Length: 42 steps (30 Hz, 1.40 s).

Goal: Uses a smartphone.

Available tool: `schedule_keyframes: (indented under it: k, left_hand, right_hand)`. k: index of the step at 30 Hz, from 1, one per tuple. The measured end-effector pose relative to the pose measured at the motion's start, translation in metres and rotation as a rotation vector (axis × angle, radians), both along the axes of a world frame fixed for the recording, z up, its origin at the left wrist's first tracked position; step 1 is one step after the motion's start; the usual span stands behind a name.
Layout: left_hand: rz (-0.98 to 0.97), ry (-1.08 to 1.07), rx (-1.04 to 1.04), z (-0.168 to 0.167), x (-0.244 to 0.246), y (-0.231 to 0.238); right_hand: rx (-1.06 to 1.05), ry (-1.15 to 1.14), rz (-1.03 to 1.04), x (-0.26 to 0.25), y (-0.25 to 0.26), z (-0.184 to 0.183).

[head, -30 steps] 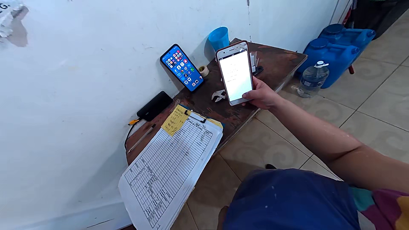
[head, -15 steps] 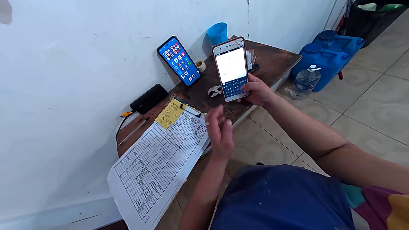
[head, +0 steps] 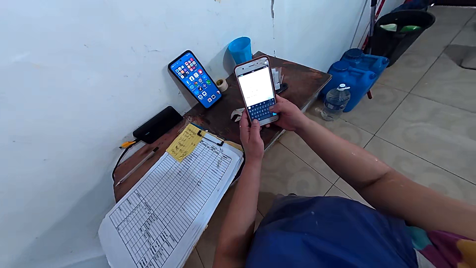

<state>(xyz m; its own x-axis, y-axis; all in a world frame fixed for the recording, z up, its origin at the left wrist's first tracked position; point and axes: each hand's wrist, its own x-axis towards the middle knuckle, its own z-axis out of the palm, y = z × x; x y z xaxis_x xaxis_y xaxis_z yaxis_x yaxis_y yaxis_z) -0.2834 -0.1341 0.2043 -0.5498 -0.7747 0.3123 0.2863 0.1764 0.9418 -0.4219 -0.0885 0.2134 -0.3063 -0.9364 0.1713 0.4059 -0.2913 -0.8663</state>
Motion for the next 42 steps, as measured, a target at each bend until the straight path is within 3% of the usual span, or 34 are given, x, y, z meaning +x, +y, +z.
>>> schedule_keyframes:
  k: [10, 23, 37, 42]
  left_hand:
    - [0.025, 0.015, 0.017, 0.0009, 0.0014, 0.0011]
    - [0.032, -0.013, -0.008, -0.0008, 0.003, 0.0002]
    - [0.028, 0.001, 0.023, 0.001, 0.0053, 0.0021]
    - [0.043, -0.017, 0.016, 0.0, 0.0057, 0.0019]
  right_hand:
    - [-0.023, 0.115, 0.003, 0.0006, 0.0006, -0.0022]
    - [-0.09, 0.064, 0.049, -0.0024, -0.001, -0.0084]
    - [-0.006, 0.045, -0.005, 0.0035, 0.0017, -0.0004]
    - [-0.049, 0.138, 0.004, 0.002, 0.0023, -0.0041]
